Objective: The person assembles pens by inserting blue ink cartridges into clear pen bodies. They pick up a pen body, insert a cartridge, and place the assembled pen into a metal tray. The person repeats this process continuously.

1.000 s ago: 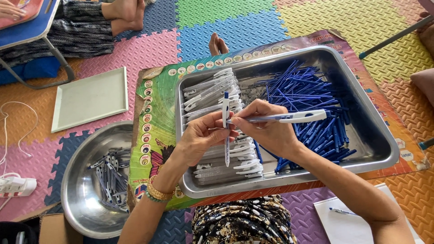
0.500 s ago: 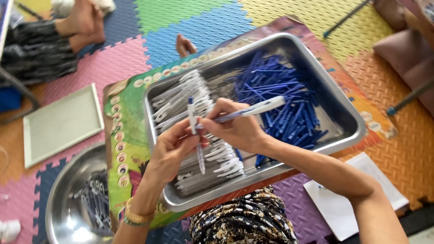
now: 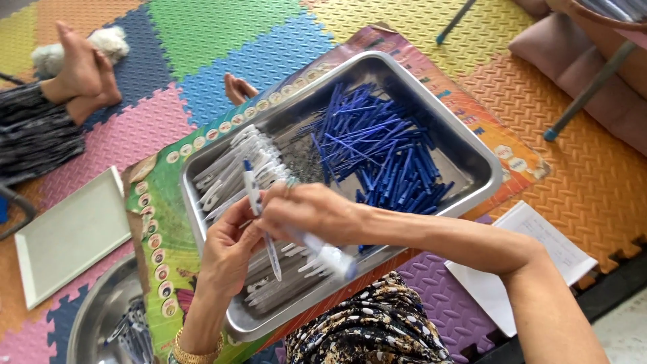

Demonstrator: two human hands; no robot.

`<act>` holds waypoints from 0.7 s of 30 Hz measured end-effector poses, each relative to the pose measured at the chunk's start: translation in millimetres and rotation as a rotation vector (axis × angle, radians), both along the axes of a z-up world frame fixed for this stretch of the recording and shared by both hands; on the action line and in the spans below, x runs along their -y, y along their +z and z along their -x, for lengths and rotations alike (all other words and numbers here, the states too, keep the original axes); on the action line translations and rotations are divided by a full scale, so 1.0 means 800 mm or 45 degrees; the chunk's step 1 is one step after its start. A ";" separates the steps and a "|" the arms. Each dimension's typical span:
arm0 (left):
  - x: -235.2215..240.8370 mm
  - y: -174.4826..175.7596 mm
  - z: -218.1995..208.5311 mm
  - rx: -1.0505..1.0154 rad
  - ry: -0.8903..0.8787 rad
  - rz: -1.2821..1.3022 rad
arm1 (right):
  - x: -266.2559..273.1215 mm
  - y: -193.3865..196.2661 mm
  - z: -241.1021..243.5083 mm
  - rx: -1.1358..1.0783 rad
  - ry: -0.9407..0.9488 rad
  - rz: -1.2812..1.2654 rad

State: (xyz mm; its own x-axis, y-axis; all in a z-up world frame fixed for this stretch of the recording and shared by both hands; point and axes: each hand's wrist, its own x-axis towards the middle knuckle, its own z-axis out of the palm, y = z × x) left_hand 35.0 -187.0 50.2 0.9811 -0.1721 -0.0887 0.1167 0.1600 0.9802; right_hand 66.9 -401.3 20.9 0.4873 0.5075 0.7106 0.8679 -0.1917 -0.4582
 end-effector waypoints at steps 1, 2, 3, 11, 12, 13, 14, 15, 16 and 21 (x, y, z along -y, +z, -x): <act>-0.004 0.002 -0.001 0.000 0.018 0.000 | 0.009 0.009 -0.007 0.000 0.018 0.000; -0.008 0.004 -0.002 0.022 -0.044 -0.018 | 0.017 0.017 -0.014 -0.085 0.007 -0.129; -0.012 0.006 -0.004 0.043 -0.107 -0.035 | 0.025 0.026 -0.022 -0.171 -0.004 -0.255; 0.001 -0.003 -0.010 0.042 -0.391 -0.032 | 0.044 0.061 -0.035 -0.802 0.040 -0.309; 0.001 -0.007 -0.012 0.045 -0.408 -0.010 | 0.043 0.054 -0.036 -0.880 0.034 -0.367; 0.002 -0.004 -0.010 0.043 -0.405 -0.010 | 0.042 0.055 -0.037 -0.882 0.036 -0.368; 0.003 0.001 -0.008 0.038 -0.398 -0.015 | 0.040 0.056 -0.037 -0.912 -0.043 -0.430; 0.004 0.005 -0.007 0.032 -0.392 -0.021 | 0.039 0.056 -0.038 -0.942 -0.124 -0.493; 0.003 0.005 -0.002 0.029 -0.392 -0.023 | 0.044 0.066 -0.044 -0.944 -0.124 -0.496; -0.032 0.011 -0.010 -0.163 -0.507 -0.208 | 0.115 0.094 -0.073 -1.135 -0.484 -0.737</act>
